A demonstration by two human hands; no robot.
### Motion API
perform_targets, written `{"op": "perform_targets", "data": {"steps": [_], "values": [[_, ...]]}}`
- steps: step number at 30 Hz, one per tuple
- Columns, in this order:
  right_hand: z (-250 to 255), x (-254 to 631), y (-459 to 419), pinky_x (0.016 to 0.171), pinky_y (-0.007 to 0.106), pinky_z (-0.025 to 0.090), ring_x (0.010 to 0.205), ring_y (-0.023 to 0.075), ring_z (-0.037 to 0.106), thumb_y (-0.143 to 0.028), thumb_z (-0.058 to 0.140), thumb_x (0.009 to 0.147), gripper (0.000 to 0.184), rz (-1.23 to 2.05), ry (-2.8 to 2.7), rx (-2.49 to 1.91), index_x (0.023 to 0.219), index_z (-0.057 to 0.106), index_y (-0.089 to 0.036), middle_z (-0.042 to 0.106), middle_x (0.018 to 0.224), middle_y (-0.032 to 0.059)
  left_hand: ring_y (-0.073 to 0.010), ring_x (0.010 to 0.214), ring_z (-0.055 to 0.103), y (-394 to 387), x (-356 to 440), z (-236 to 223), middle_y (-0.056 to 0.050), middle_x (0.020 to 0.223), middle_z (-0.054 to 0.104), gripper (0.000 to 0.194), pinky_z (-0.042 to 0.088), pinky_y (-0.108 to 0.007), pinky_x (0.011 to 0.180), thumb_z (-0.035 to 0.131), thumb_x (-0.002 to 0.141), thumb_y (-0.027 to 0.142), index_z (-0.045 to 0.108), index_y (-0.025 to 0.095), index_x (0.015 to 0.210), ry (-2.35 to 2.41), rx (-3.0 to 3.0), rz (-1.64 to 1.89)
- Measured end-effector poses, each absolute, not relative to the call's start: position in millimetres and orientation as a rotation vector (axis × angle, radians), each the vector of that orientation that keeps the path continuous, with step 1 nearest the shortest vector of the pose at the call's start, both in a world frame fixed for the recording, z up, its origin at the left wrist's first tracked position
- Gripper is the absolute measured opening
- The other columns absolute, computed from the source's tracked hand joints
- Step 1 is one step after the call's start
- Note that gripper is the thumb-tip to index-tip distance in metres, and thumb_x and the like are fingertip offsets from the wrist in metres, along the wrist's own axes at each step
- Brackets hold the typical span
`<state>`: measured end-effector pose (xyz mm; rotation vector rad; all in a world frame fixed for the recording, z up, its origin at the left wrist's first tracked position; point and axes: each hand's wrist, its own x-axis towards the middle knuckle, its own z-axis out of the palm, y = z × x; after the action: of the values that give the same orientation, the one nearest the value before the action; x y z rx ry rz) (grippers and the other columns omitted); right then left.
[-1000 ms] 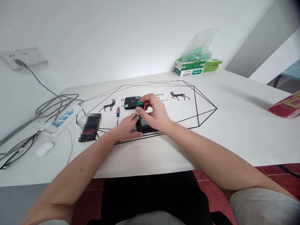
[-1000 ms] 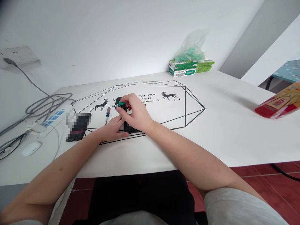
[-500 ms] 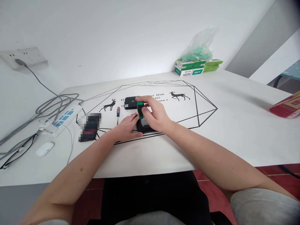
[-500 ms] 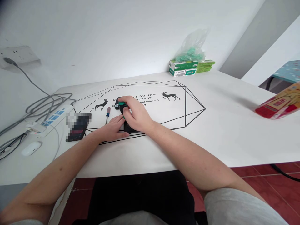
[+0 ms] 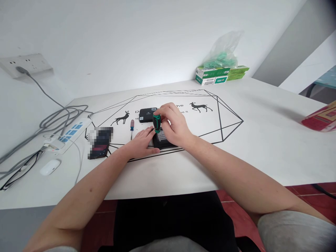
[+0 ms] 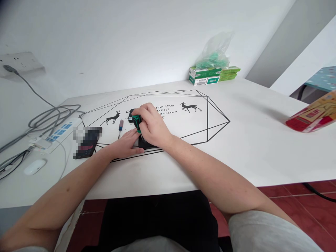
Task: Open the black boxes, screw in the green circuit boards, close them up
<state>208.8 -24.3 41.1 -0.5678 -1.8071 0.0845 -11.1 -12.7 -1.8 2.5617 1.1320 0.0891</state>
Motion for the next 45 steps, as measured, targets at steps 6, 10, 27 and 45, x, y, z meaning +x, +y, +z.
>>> {"op": "perform_targets", "data": {"steps": [6,10,27,45], "values": [[40.9,206.3,-25.3,0.073,0.040,0.057,0.081,0.0181,0.057,-0.024,0.062,0.099,0.017,0.158,-1.807,-0.641,0.115,0.058,-0.024,0.060,0.108,0.0063,-0.0462,0.166,0.025,-8.8,-13.5,-8.9,-0.019,0.180,0.029,0.106,0.027,-0.063,0.133,0.050,0.097,0.088,0.022,0.023,0.176,1.051,2.596,0.189],[38.4,204.8,-22.6,0.072,0.040,0.059,0.084,0.0185,0.058,-0.031,0.074,0.095,0.027,0.183,-1.804,-0.676,0.114,0.057,-0.024,0.059,0.112,0.0068,-0.0467,0.166,0.025,-8.9,-13.4,-7.5,-0.022,0.180,0.026,0.109,0.026,-0.063,0.133,0.050,0.098,0.087,0.017,0.021,0.178,1.041,2.596,0.166],[36.0,208.6,-21.8,0.093,0.049,0.064,0.110,0.0259,0.069,-0.006,0.045,0.090,0.043,0.150,-1.836,-0.678,0.128,0.057,-0.024,0.071,0.123,0.0110,-0.0458,0.166,0.027,-9.3,-13.1,-7.8,-0.019,0.180,0.029,0.105,0.028,-0.063,0.132,0.050,0.097,0.089,0.026,0.023,0.175,1.088,2.588,0.146],[41.4,205.5,-25.4,0.076,0.041,0.059,0.105,0.0245,0.060,-0.018,0.062,0.095,0.020,0.188,-1.803,-0.582,0.113,0.057,-0.025,0.062,0.114,0.0088,-0.0460,0.165,0.028,-10.5,-13.5,-6.7,-0.021,0.178,0.033,0.106,0.028,-0.062,0.132,0.049,0.097,0.089,0.026,0.021,0.175,1.068,2.595,0.172]]}}
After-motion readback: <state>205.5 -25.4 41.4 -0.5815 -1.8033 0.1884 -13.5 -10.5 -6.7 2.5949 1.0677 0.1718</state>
